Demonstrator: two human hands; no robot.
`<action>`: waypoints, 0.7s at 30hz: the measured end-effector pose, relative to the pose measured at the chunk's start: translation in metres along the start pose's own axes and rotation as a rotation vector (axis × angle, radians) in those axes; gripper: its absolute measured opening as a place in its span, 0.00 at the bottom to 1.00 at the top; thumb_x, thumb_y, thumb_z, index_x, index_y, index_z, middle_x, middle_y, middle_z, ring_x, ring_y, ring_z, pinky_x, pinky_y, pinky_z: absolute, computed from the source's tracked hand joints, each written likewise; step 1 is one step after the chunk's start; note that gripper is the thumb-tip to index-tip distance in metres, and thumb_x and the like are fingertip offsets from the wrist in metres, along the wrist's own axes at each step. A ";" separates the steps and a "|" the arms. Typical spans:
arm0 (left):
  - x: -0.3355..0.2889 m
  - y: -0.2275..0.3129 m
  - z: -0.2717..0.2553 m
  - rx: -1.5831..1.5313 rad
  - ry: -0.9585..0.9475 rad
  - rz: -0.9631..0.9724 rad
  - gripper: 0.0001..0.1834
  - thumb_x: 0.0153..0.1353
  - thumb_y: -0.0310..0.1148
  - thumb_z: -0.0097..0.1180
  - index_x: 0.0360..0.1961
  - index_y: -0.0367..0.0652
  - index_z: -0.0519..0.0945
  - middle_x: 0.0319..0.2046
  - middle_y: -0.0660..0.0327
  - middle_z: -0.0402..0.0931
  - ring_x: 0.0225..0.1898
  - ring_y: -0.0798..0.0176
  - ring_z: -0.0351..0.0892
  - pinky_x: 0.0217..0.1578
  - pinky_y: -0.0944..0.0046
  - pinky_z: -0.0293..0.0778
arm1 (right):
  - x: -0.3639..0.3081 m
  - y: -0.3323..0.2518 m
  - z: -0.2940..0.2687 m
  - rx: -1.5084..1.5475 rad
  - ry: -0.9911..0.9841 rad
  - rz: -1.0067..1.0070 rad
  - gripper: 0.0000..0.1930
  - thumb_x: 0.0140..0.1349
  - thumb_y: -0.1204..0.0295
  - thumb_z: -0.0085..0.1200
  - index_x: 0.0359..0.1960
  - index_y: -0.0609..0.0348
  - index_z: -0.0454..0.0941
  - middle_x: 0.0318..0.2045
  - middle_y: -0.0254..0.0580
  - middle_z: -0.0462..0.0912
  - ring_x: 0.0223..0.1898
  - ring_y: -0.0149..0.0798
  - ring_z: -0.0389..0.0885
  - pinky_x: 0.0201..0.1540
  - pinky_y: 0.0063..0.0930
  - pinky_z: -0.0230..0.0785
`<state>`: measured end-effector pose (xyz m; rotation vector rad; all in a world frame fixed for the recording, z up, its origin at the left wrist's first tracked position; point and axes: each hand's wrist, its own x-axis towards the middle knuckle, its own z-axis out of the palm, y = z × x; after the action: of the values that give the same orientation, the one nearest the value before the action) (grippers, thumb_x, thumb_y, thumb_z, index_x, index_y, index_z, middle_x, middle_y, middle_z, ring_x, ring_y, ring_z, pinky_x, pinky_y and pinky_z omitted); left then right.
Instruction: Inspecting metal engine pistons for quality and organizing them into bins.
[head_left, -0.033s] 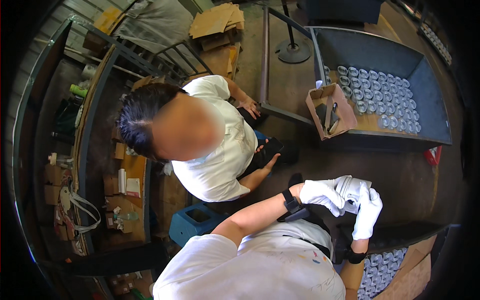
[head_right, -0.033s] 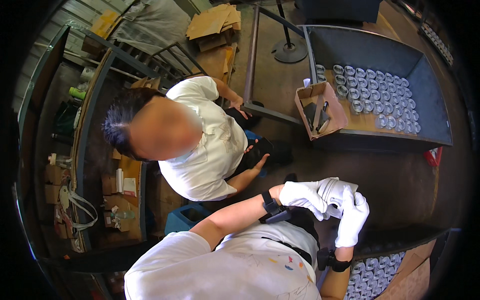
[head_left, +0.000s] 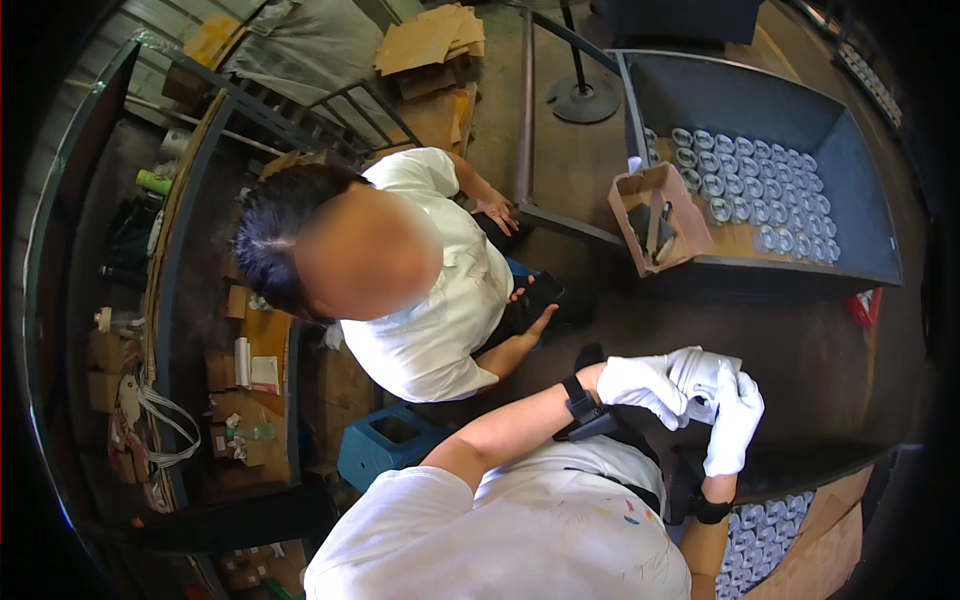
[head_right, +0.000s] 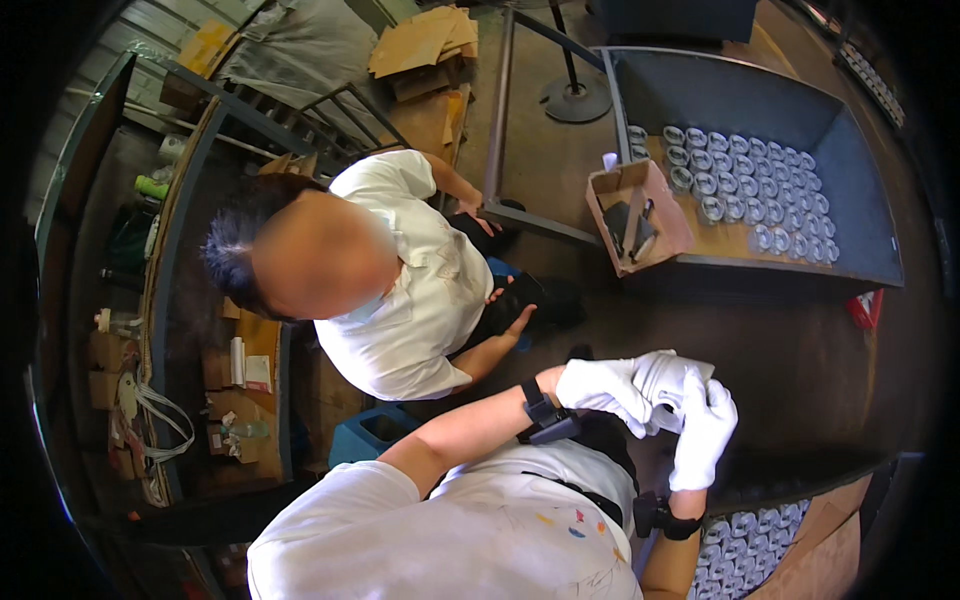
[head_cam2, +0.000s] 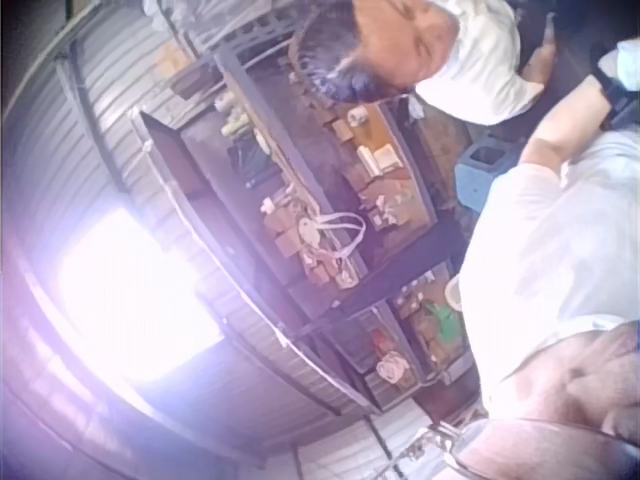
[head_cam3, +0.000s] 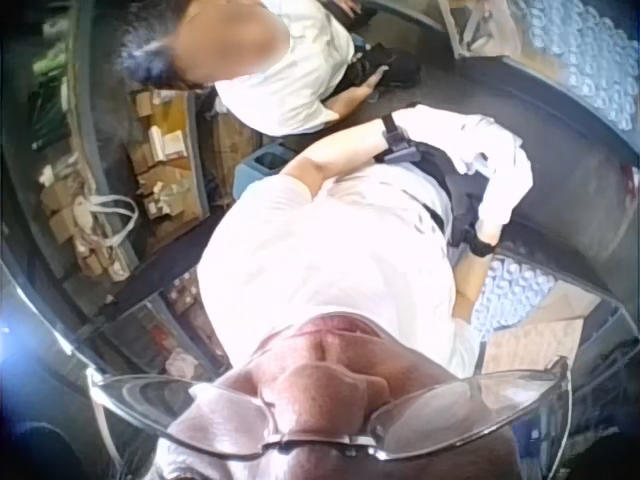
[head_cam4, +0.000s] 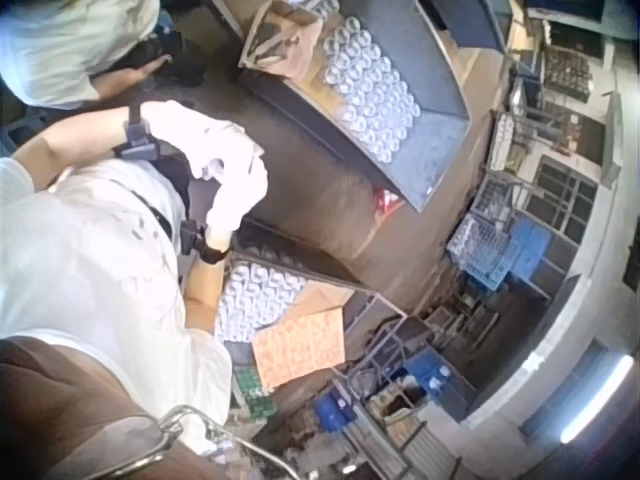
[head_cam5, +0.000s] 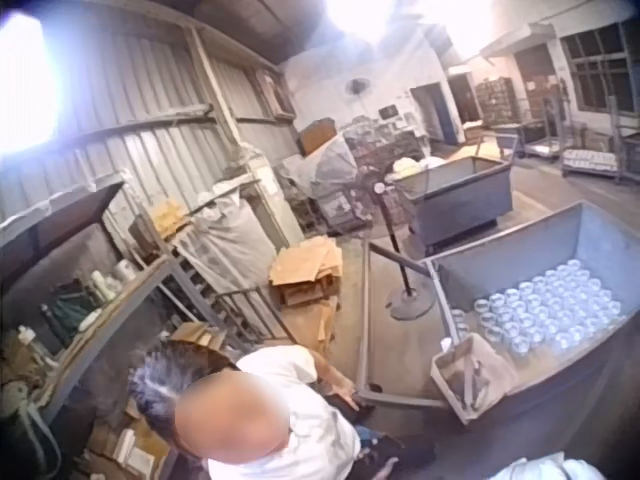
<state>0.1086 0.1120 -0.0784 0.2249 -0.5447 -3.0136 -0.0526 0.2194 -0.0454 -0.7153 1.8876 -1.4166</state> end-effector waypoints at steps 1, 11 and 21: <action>0.005 -0.002 0.004 0.007 -0.014 0.015 0.32 0.56 0.18 0.58 0.63 0.35 0.64 0.49 0.49 0.76 0.47 0.54 0.81 0.45 0.57 0.82 | 0.001 0.000 -0.004 -0.027 0.003 -0.049 0.10 0.64 0.72 0.57 0.27 0.66 0.76 0.24 0.30 0.73 0.27 0.23 0.67 0.28 0.23 0.62; 0.021 0.014 -0.004 -0.097 0.122 -0.087 0.30 0.70 0.53 0.41 0.63 0.42 0.65 0.54 0.48 0.74 0.49 0.42 0.79 0.46 0.42 0.80 | 0.029 -0.006 0.009 0.081 -0.061 0.066 0.11 0.62 0.66 0.60 0.38 0.61 0.85 0.22 0.32 0.75 0.25 0.24 0.68 0.28 0.24 0.62; 0.026 -0.009 -0.007 -0.279 0.170 -0.147 0.30 0.70 0.53 0.42 0.64 0.44 0.64 0.59 0.51 0.70 0.59 0.44 0.71 0.48 0.35 0.77 | 0.023 0.000 -0.004 0.127 -0.091 0.200 0.14 0.64 0.63 0.59 0.32 0.64 0.83 0.21 0.28 0.74 0.25 0.21 0.66 0.29 0.20 0.60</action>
<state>0.0840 0.1156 -0.0914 0.5163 -0.0947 -3.1211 -0.0707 0.2046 -0.0492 -0.5052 1.7299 -1.3406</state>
